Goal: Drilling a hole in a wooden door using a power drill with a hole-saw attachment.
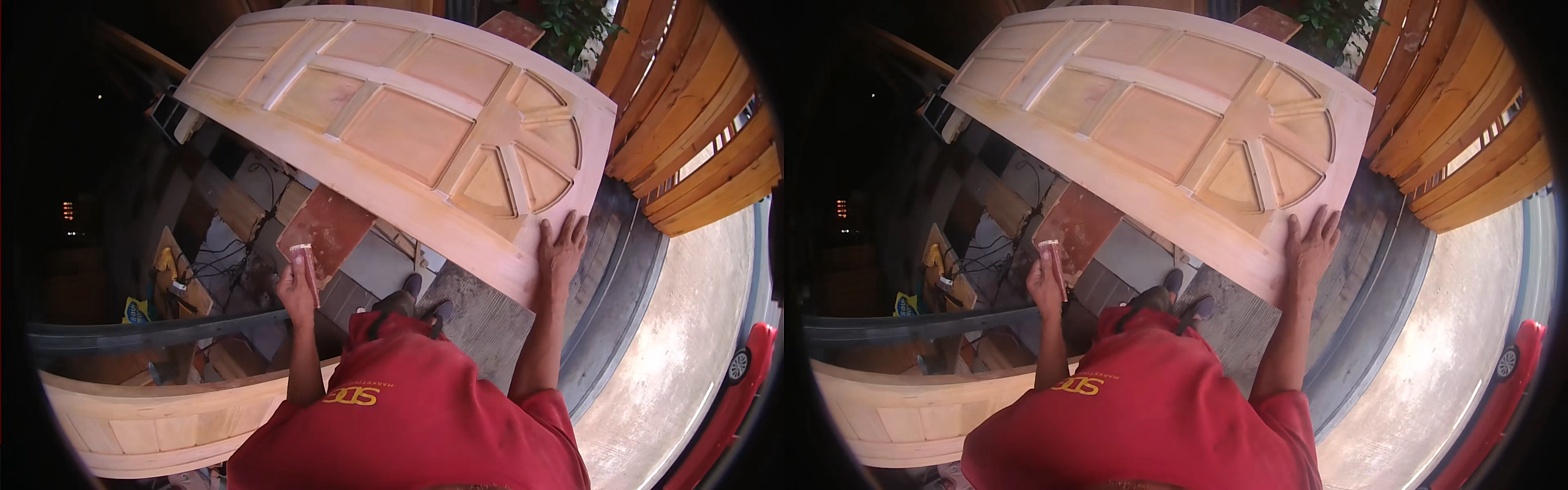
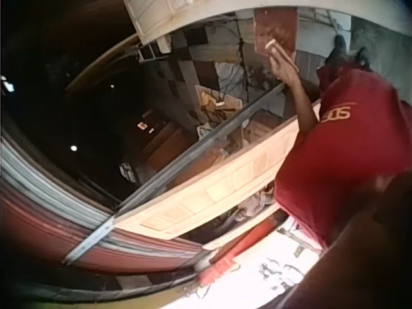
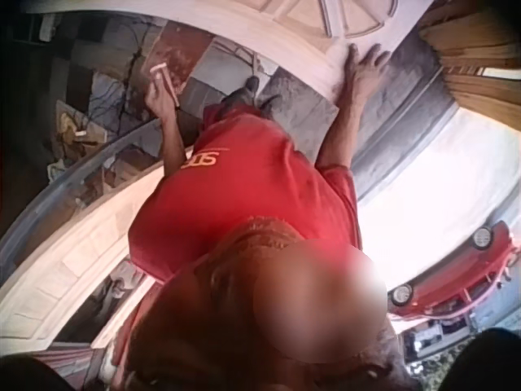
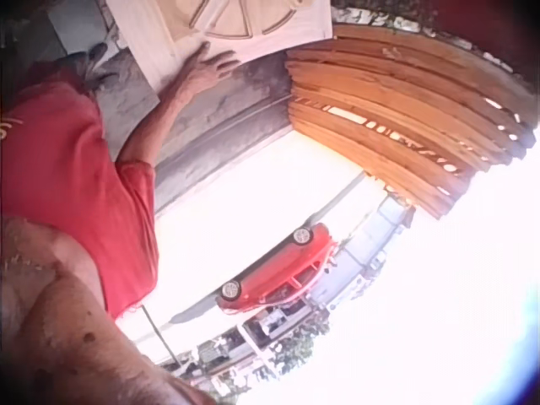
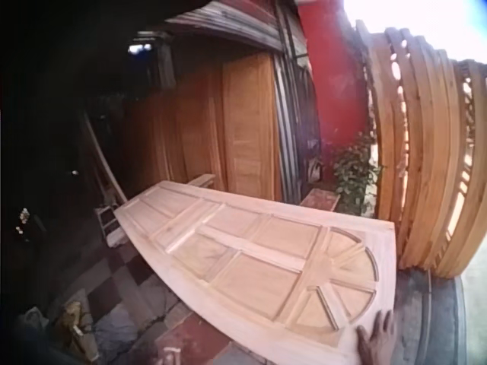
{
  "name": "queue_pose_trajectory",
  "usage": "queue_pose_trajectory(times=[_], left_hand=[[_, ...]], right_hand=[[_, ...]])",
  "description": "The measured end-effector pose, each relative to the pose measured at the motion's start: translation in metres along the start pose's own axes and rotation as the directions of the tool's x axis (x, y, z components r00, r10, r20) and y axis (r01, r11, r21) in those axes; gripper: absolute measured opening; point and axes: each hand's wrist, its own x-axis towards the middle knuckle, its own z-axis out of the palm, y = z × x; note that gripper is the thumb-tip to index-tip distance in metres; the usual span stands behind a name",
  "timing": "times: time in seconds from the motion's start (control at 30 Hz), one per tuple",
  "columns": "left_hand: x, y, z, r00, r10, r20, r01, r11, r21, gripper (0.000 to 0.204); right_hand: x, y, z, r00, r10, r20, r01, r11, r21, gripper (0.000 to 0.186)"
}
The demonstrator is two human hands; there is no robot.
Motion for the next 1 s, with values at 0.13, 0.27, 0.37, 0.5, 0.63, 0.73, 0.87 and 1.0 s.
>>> queue_pose_trajectory(times=[0.13,0.27,0.37,0.5,0.63,0.73,0.87,1.0], left_hand=[[0.003,-0.004,-0.024,0.995,0.024,-0.099,-0.016,0.997,0.076,0.043],[-0.009,-0.022,-0.035,0.984,-0.144,-0.106,0.137,0.988,-0.074,0.04],[-0.023,-0.046,-0.05,0.989,0.042,-0.139,-0.035,0.998,0.055,0.033],[-0.048,-0.111,-0.098,0.979,-0.075,-0.189,0.132,0.941,0.311,0.04],[-0.083,-0.213,-0.15,0.901,-0.338,-0.271,0.417,0.849,0.326,0.041],[-0.106,-0.278,-0.178,0.841,-0.429,-0.329,0.507,0.837,0.205,0.036],[-0.109,-0.294,-0.198,0.783,-0.565,-0.259,0.526,0.825,-0.208,0.026],[-0.062,-0.253,-0.201,0.678,-0.671,-0.299,0.434,0.694,-0.574,0.033]], right_hand=[[0.002,0.007,-0.003,0.971,0.227,0.067,-0.236,0.956,0.174,0.105],[0.004,0.015,-0.002,0.976,0.188,0.113,-0.215,0.925,0.313,0.114],[0.008,0.021,0.005,0.978,0.187,0.088,-0.203,0.948,0.245,0.112],[0.009,0.024,0.01,0.987,0.151,0.048,-0.158,0.958,0.239,0.111],[0.009,0.027,0.011,0.986,0.148,0.078,-0.161,0.964,0.212,0.115],[0.014,0.034,0.016,0.986,0.145,0.08,-0.159,0.967,0.201,0.117],[0.026,0.051,0.025,0.987,0.157,0.032,-0.159,0.984,0.082,0.117],[0.038,0.053,0.039,0.995,0.089,-0.033,-0.074,0.944,0.321,0.094]])
